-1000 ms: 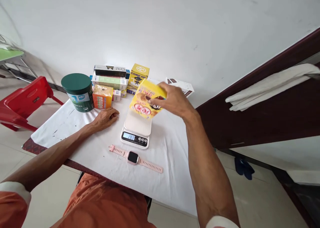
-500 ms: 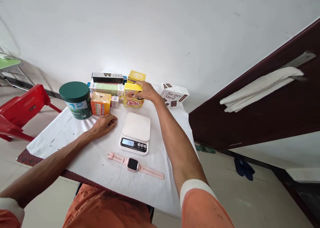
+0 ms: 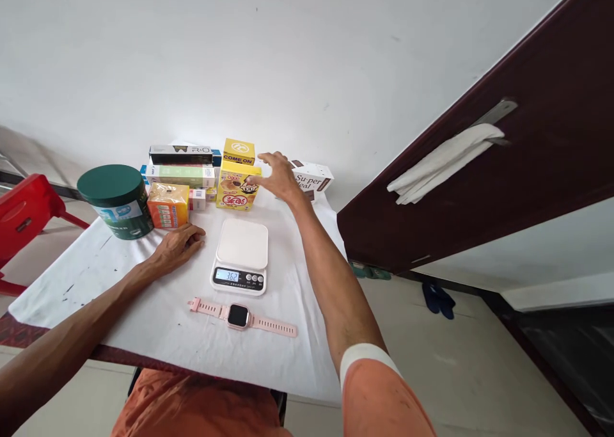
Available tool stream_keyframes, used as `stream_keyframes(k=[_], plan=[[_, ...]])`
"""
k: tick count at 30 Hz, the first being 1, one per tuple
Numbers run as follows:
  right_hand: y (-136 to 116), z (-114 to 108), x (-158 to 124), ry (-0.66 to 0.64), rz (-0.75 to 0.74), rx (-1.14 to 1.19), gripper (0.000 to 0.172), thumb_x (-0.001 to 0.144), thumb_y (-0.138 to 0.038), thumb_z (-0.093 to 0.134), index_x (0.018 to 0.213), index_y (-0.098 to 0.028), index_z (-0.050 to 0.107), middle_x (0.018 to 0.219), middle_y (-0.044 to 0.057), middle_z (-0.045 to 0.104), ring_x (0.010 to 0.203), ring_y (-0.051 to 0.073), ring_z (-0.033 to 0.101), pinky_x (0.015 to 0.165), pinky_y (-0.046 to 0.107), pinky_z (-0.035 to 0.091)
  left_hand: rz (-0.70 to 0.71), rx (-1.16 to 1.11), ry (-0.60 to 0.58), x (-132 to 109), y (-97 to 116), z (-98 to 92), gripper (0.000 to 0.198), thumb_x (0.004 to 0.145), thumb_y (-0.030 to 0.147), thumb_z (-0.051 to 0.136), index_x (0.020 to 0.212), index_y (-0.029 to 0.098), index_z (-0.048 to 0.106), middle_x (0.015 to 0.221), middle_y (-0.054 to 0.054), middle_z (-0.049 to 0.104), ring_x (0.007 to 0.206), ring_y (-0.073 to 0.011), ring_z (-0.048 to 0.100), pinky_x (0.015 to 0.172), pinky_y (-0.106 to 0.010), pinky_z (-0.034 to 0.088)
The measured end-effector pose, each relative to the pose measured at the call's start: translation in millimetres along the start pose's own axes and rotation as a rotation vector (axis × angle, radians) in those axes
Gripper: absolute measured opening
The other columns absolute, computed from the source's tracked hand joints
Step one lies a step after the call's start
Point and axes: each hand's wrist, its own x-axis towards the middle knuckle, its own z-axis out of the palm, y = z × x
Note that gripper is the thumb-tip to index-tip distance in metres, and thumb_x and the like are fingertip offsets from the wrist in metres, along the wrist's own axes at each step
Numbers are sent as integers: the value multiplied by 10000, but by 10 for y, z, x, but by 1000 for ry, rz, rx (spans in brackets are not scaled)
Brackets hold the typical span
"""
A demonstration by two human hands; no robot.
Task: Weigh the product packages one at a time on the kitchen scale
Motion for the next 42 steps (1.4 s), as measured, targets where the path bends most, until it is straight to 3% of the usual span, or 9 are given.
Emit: stream_keyframes(k=[2,4,7,9,17,24,31,37,42], plan=[[187,-148,42,72,72,-52,561,824,-333,683,1356,-178,596,1338,152,600,1243,313,567,1106,498,432,-5,4,0,1,0,3,162,928,235,544,1035,168,645,911,-63,653,754,-166,617,709,-297,488],[417,-274,102,67,190,-190,700,800,-221,653,1476,-141,489,1480,192,507,1405,335,443,1172,493,367,-15,9,-2,5,1,7,161,931,236,541,1033,167,645,917,-66,654,753,-166,616,708,-299,487],[730,-351,166,-116,378,-373,980,698,-161,715,1587,-116,308,1635,231,305,1541,392,223,1223,524,274,-28,11,-10,11,7,10,174,935,235,535,1050,165,645,925,-69,654,755,-169,619,714,-302,492],[862,-323,166,-222,428,-437,1034,674,-186,751,1591,-148,277,1630,228,304,1529,413,223,1201,550,276,-29,13,-15,13,12,11,174,934,232,538,1053,164,644,923,-69,654,761,-171,622,716,-303,495],[907,-307,-33,-231,296,-746,623,759,-253,705,1346,-155,518,1396,216,489,1285,414,409,982,537,373,1,16,-13,7,-6,21,164,931,222,544,1053,157,633,936,-72,657,770,-170,628,715,-303,491],[534,-828,-435,-159,227,-747,598,751,-345,747,1290,-140,591,1327,245,544,1258,442,461,959,554,406,4,37,-17,-24,-4,27,156,924,216,566,1055,162,632,938,-68,652,756,-161,624,695,-289,489],[-219,-1367,-841,-100,114,-338,706,674,-495,836,1300,-247,623,1215,165,686,1050,421,636,896,566,518,28,40,-17,-63,2,19,137,928,212,556,1029,163,635,961,-69,629,748,-155,607,706,-295,489],[-861,-1008,-1016,-173,-98,-184,677,711,-519,805,1313,-246,658,1295,107,700,1127,390,667,962,587,551,85,148,-25,-230,142,27,210,953,259,548,1113,164,647,1079,-116,633,963,-242,609,881,-415,529],[-985,-615,-978,-262,-205,-137,717,754,-478,785,1402,-233,602,1376,117,655,1231,382,626,1048,583,518,88,161,-66,-572,301,-112,330,999,355,541,1270,176,598,1281,-155,605,1155,-289,573,1006,-501,510]])
